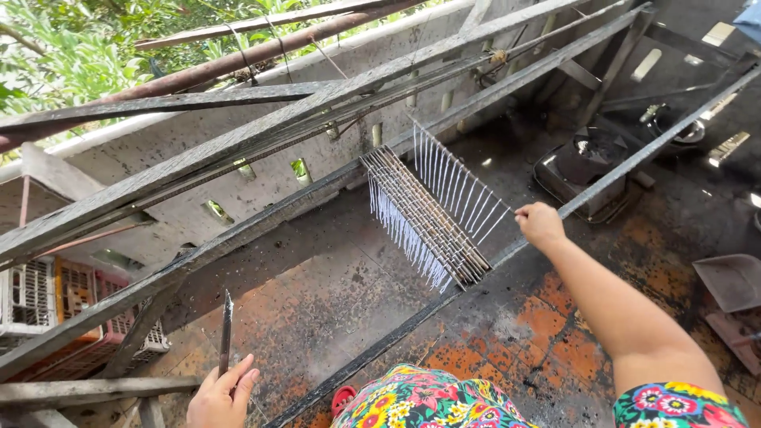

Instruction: Dipping a frame of candle wicks into a vat of molten wax and then manually arranging the wicks on the frame.

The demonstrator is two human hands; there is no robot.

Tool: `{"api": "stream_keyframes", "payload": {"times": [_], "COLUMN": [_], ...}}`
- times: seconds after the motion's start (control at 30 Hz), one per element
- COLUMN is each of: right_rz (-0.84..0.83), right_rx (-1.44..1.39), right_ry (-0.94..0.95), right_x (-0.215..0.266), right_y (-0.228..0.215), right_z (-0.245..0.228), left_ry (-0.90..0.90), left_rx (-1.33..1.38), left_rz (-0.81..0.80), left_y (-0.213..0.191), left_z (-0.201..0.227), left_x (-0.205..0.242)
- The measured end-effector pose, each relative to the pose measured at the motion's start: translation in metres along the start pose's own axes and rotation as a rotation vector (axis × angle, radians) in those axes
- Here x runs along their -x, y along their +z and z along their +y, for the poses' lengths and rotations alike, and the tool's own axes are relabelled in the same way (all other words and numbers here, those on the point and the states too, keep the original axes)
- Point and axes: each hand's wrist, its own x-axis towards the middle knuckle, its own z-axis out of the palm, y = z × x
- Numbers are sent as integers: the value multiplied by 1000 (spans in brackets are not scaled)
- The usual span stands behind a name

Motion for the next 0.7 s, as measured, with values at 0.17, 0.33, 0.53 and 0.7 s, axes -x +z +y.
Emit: {"api": "stream_keyframes", "payload": {"times": [0.17,0.33,0.53,0.7], "right_rz": [-186,-224,-277,-354], "right_rx": [2,-36,-75,-52], "right_ry": [69,73,90,109], "right_x": [15,20,31,32], "right_y": [19,40,46,46], "right_z": [-21,-21,-30,-36], "left_ry": [-63,-115,-129,-101], "left_rx": [8,2,-3,-16], "left_rz": [-8,-26,-35,-39], "left_y": [-1,-8,-12,-12], "left_z": [8,19,24,23], "left_x": [15,30,39,42]}}
